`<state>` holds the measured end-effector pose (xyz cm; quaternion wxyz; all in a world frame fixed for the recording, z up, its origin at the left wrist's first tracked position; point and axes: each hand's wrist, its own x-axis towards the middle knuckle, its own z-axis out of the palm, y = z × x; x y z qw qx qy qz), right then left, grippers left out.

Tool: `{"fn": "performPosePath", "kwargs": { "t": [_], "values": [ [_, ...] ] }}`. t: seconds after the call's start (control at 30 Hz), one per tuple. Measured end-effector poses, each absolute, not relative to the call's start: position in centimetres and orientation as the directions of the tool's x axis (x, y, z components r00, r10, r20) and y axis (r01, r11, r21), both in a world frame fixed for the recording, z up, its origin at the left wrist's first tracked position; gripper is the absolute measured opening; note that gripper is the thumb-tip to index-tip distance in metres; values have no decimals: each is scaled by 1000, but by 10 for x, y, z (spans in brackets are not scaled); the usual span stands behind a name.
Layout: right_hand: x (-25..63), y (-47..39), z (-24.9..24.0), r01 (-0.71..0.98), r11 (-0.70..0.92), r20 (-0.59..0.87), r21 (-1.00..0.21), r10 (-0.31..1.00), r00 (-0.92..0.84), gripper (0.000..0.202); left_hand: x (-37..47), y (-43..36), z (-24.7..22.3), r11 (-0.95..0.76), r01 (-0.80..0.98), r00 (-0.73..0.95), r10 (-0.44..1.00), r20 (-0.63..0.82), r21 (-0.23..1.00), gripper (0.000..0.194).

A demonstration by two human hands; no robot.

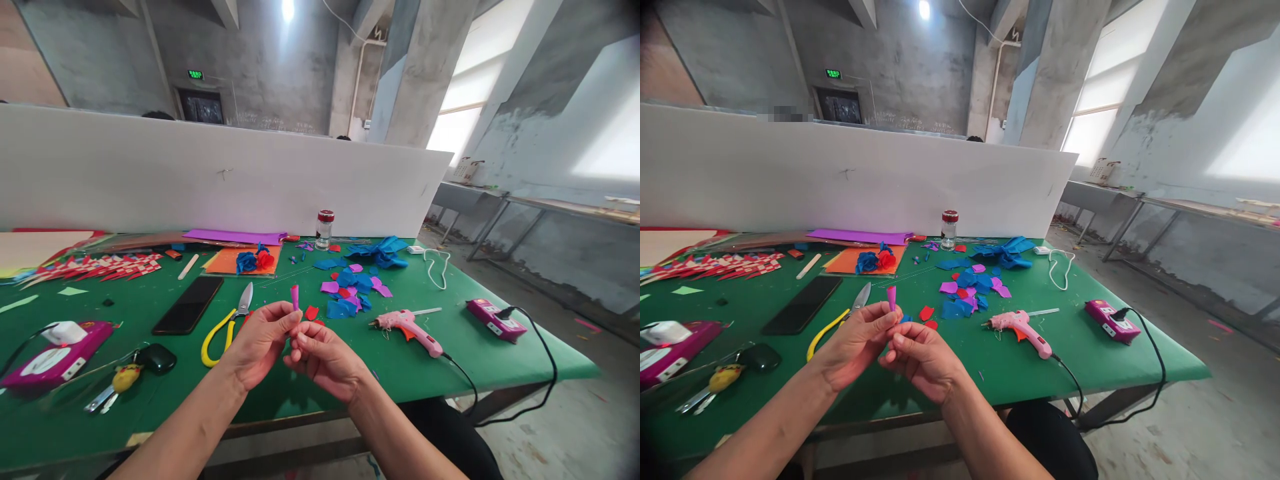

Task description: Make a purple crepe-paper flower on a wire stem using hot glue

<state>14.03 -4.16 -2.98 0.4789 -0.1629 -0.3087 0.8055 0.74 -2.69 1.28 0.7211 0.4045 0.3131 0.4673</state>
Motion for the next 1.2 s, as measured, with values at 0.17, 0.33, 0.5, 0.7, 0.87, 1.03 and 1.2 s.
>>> {"fn": "performPosePath", "kwargs": {
  "t": [0.17,0.33,0.5,0.7,0.87,1.03,1.2],
  "values": [
    [141,-41,-32,-666,-345,23,-662,878,-478,27,8,-28,13,229,-411,360,930,-74,882,25],
    [142,-41,-31,-586,-233,13,-776,923,-384,29,8,-28,12,198,-400,311,948,-71,895,27],
    [139,-40,-29,-482,-140,7,-865,957,-290,30,13,-26,7,138,-399,214,975,-55,906,26],
    [141,-37,-28,-438,-100,-19,-894,982,-187,33,12,-21,4,95,-337,117,991,-59,937,25],
    [149,-34,-27,-455,-135,-55,-880,981,-185,35,2,-13,3,143,-279,189,978,-91,950,33],
    [147,-32,-27,-448,-159,-75,-880,977,-199,35,3,-13,4,143,-265,217,972,-86,953,24],
    [143,-34,-28,-441,-164,-75,-883,974,-212,33,6,-17,11,119,-241,111,989,-95,963,21]
  ]
}}
